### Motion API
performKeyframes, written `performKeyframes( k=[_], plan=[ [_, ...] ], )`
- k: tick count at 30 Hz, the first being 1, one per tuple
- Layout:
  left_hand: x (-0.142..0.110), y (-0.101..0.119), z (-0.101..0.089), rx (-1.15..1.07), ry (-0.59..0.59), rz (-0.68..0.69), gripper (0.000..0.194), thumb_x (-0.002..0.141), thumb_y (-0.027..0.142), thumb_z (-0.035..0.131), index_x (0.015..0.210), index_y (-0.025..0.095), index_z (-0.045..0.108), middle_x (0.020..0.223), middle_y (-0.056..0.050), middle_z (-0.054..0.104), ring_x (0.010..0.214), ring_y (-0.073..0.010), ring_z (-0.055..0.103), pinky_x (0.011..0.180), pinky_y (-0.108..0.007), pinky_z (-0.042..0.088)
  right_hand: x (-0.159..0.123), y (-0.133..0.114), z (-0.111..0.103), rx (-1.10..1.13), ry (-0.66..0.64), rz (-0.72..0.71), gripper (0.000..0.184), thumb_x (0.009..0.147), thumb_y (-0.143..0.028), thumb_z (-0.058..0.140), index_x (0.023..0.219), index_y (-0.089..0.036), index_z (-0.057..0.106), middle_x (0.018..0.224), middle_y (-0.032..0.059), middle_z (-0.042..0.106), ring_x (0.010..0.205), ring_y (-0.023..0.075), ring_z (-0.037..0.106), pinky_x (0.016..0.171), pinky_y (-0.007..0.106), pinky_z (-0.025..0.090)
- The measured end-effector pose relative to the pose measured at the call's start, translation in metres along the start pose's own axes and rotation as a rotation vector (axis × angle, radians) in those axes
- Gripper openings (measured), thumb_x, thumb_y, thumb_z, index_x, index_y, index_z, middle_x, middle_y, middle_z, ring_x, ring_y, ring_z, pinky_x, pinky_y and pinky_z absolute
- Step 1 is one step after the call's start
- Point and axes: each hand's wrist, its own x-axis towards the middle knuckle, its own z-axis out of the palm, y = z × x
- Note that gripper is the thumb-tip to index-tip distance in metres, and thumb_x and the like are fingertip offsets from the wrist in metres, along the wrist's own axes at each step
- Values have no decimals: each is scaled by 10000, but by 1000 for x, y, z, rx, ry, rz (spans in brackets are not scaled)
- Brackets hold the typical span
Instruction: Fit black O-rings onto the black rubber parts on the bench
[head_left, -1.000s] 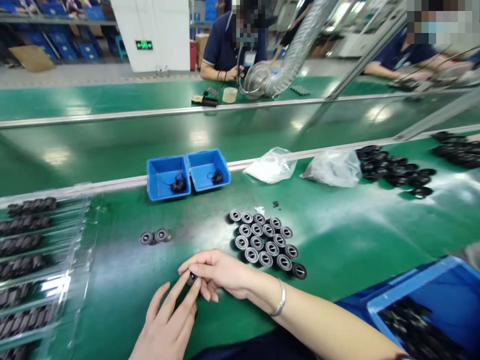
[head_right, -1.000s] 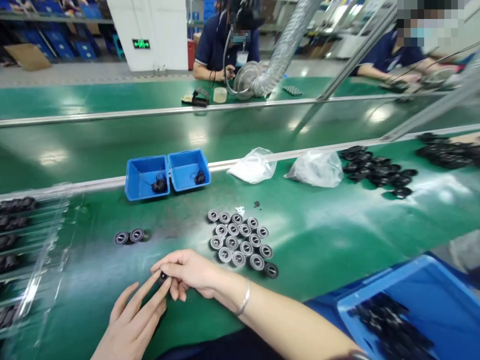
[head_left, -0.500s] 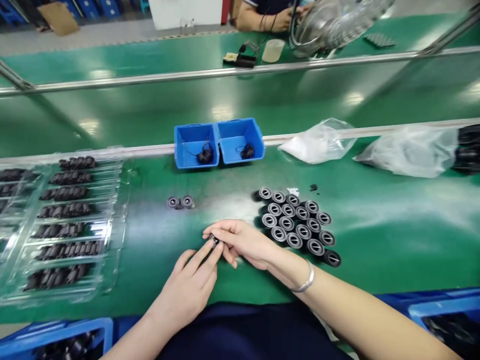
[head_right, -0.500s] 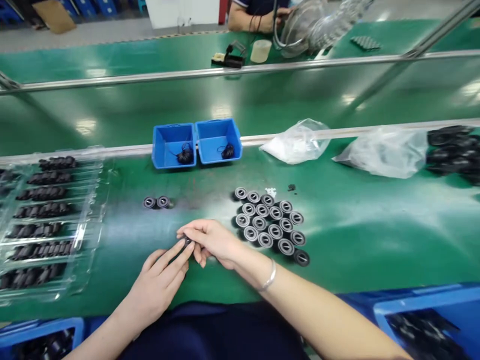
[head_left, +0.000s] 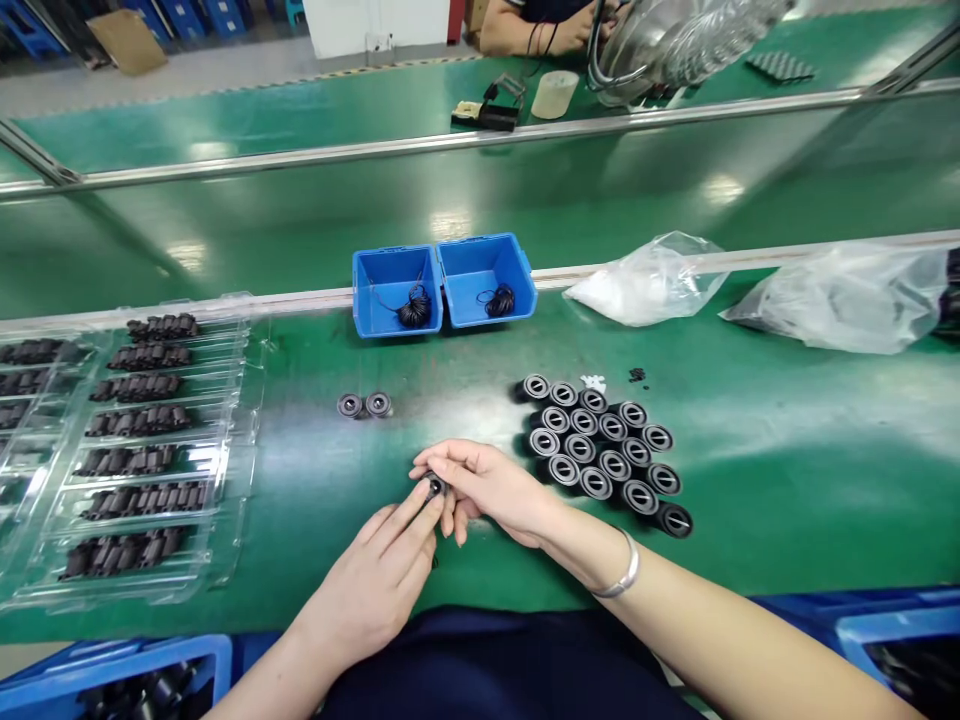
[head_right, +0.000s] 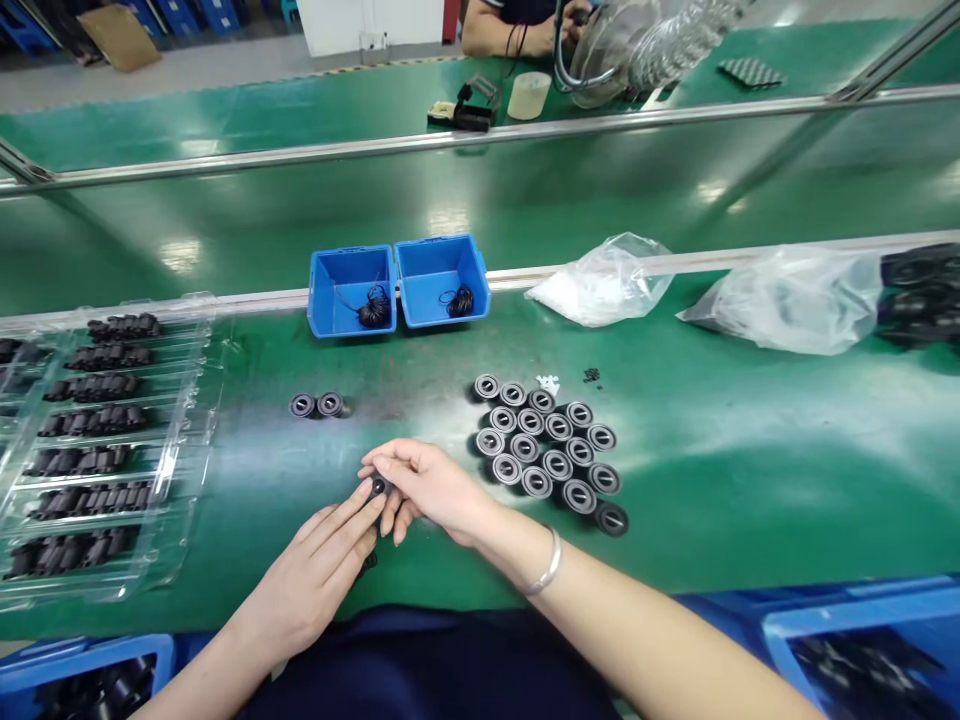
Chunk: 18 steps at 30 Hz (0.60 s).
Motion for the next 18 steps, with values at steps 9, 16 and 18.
performKeyframes(
  k=[9, 16, 18],
  plan=[
    [-2, 5, 10, 94, 11, -28, 296, 984, 135, 431, 1111, 112, 698, 1500, -97, 511, 1399, -288, 420, 987, -386, 434, 0, 8, 2, -131, 0, -52, 395, 917, -523, 595, 1045, -149, 596, 518, -48, 571, 406, 97, 567, 369, 178, 495],
    [20, -20, -2, 171, -21, -83, 315, 981, 96, 380, 1066, 74, 682, 1471, -187, 520, 1422, -341, 403, 1045, -461, 433, -6, 24, 8, -193, 249, -442, 342, 962, -448, 537, 1213, -216, 534, 978, 62, 606, 669, 129, 645, 413, 210, 528],
    [30, -33, -4, 195, -42, -74, 289, 974, 87, 395, 1021, 63, 679, 1453, -218, 527, 1420, -363, 402, 1050, -479, 446, -13, 30, 8, -347, 324, -593, 244, 992, -381, 492, 1155, -218, 569, 1187, 109, 552, 629, 88, 615, 429, 215, 521]
  ],
)
